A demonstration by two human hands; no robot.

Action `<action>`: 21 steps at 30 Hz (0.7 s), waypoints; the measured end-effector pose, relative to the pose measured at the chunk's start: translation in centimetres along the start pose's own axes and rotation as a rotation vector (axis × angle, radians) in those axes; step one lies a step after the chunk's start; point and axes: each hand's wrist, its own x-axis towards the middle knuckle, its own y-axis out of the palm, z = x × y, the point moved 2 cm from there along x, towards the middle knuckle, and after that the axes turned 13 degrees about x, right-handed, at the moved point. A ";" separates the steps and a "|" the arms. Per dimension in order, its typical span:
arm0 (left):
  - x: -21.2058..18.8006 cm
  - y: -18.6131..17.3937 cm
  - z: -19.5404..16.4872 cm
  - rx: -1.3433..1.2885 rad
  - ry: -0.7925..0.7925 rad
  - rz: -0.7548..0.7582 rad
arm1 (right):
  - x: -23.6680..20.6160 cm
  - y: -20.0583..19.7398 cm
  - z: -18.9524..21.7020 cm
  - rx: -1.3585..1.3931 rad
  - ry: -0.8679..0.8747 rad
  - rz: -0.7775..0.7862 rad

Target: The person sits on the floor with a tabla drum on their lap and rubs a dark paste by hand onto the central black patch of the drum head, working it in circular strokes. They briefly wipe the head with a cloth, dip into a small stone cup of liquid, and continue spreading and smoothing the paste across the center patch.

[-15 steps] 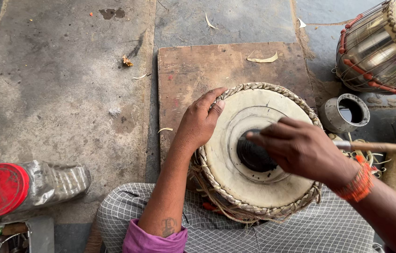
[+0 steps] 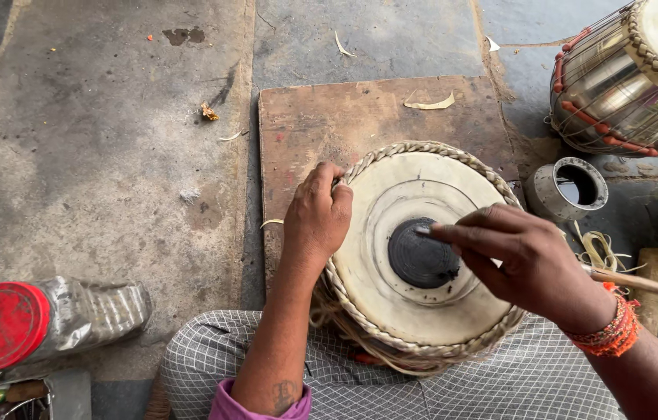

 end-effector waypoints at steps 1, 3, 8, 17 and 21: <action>0.0 -0.1 0.1 0.079 -0.034 0.017 | 0.1 0.0 -0.1 -0.020 0.028 -0.024; 0.0 -0.3 0.2 0.233 -0.102 0.051 | 0.2 0.2 -0.3 -0.063 0.087 -0.071; 1.6 -0.4 -0.5 -0.143 0.232 -0.029 | 0.6 1.3 0.3 -0.183 0.129 -0.047; 2.0 0.5 -0.6 -0.279 0.206 0.115 | 0.0 3.1 1.2 -0.315 0.007 0.122; 1.9 0.6 -0.7 -0.249 0.199 0.095 | -0.4 3.4 1.7 -0.239 -0.067 0.238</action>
